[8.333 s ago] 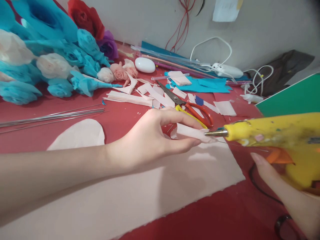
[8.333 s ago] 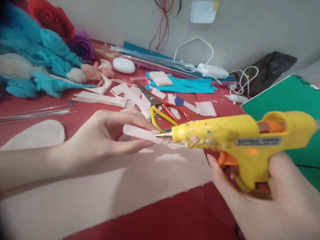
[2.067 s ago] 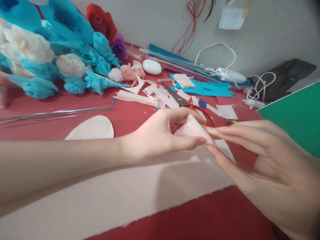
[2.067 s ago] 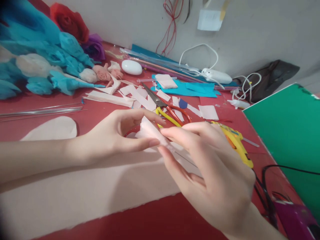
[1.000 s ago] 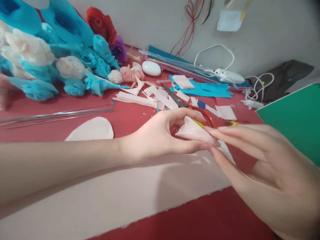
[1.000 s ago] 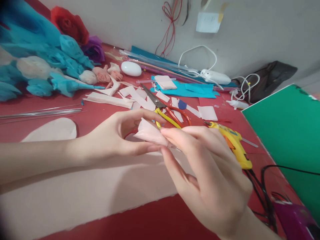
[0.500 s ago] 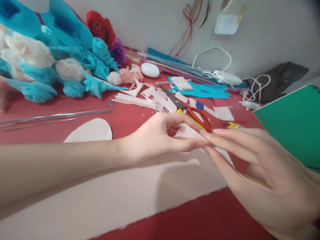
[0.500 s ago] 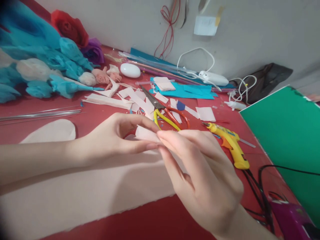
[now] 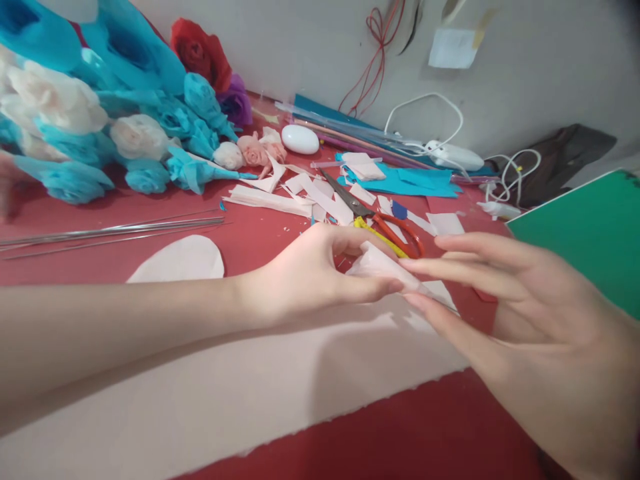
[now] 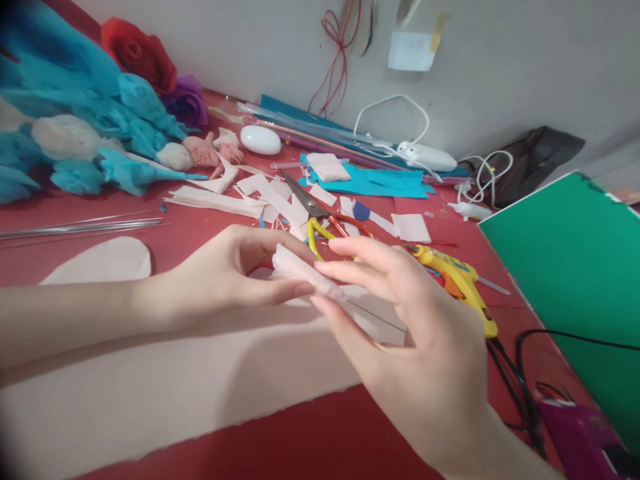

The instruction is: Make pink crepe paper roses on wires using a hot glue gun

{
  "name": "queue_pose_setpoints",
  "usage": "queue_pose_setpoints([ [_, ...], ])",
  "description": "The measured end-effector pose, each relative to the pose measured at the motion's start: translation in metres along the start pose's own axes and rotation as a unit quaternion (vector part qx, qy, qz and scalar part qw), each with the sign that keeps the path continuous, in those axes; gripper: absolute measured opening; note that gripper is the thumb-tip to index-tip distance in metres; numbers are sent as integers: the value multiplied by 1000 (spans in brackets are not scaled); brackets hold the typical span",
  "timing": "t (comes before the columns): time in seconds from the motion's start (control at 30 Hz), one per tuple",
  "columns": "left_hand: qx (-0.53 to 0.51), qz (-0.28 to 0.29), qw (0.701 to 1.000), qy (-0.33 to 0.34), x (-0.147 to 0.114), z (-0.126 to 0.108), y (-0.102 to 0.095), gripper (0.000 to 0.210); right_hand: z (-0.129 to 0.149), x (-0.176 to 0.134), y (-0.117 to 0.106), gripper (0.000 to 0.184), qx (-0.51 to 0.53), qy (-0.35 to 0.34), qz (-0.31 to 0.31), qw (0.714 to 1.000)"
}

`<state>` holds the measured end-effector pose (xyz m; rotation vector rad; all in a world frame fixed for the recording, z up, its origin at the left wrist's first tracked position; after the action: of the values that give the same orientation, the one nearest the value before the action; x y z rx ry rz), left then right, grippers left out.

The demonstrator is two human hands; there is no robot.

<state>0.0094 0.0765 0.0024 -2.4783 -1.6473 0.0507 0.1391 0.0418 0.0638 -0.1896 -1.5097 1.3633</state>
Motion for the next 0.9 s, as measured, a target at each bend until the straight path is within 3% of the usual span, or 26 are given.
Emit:
queue_pose_setpoints([
  [0.3,1,5,1000,-25,-1,1,1,14,-8,2,0,15,102,90,23,990],
  [0.5,5,6,1000,-28,-1,5,2,17,-12,2,3,12,123,108,39,986],
  [0.9,37,-13,999,-13,0,1,0,19,-10,1,0,12,149,122,8,981],
])
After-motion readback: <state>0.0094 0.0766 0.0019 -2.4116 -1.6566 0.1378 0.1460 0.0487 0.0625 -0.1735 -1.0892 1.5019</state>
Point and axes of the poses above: each hand's wrist, its own x-axis towards the middle knuckle, its own y-axis out of the palm, z = x × y, the point moved 6 cm from there along x, towards the middle knuckle, and after that the axes turned 2 degrees about x, right-handed, at the moved point
